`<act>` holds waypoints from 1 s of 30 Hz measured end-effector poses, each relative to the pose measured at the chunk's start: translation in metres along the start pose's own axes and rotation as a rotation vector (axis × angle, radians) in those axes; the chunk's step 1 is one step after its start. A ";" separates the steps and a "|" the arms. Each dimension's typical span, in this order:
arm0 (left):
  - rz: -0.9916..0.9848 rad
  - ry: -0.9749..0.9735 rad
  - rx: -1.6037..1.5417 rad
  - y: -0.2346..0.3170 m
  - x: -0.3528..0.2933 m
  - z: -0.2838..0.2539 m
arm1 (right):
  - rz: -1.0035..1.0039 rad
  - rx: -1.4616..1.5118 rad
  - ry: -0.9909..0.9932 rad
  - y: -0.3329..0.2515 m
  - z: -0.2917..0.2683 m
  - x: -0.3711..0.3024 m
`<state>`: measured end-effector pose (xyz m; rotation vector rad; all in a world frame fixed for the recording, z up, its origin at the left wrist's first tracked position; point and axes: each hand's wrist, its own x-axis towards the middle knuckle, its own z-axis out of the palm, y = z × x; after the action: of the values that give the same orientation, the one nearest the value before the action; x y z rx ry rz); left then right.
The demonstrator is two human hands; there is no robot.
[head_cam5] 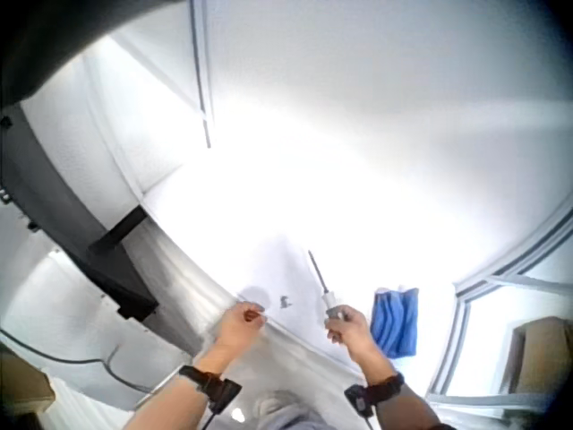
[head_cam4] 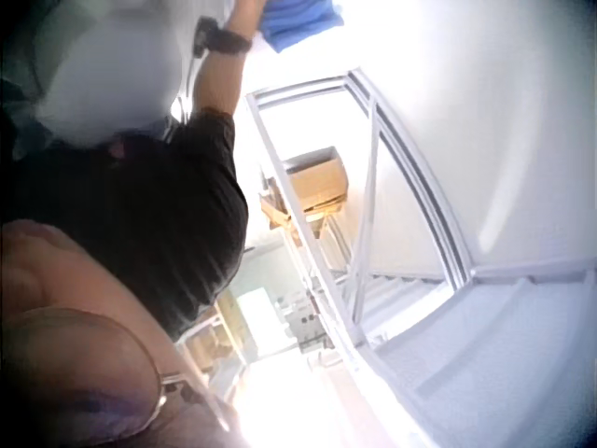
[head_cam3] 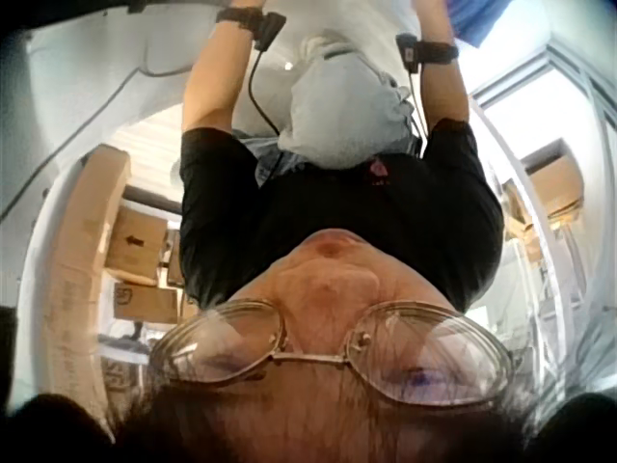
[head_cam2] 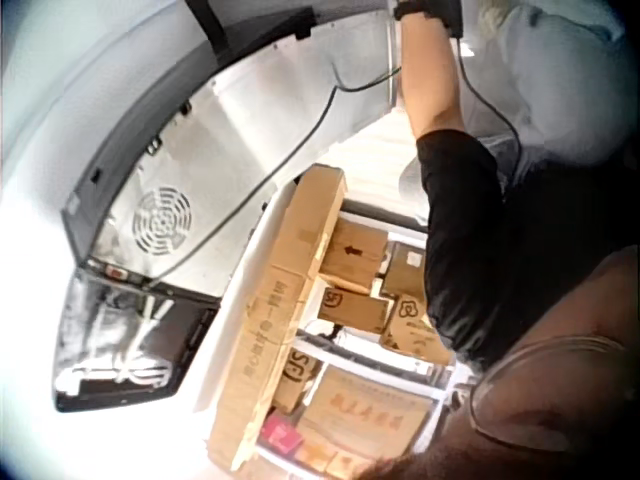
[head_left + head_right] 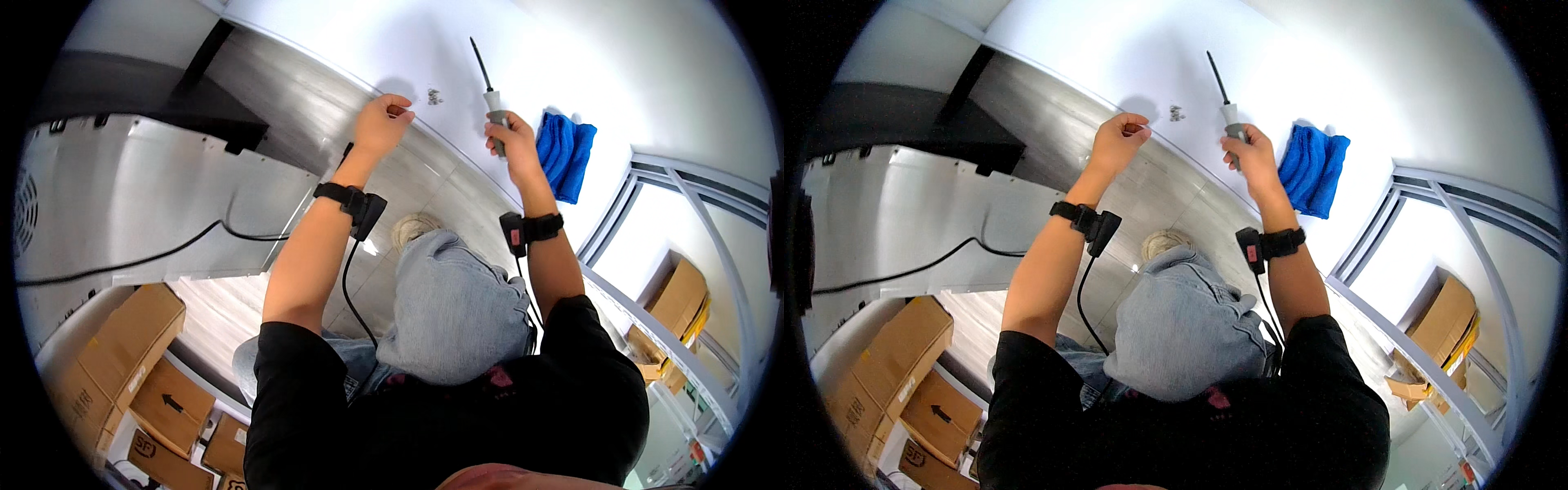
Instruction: The person sits on the floor and uses a screwdriver to fasten screws into the back panel of a large appliance. They repeatedly pick up screws, align them with holes, and tighten them while adjusting the panel position.
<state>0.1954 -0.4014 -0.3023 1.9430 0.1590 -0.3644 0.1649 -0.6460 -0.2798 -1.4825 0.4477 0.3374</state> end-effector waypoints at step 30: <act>0.311 0.249 0.358 -0.022 0.033 0.055 | -0.109 -0.198 -0.099 0.010 -0.002 0.006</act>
<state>0.2102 -0.4450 -0.3516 2.3212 -0.0541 0.0631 0.1651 -0.6474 -0.2915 -1.6678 0.2582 0.3751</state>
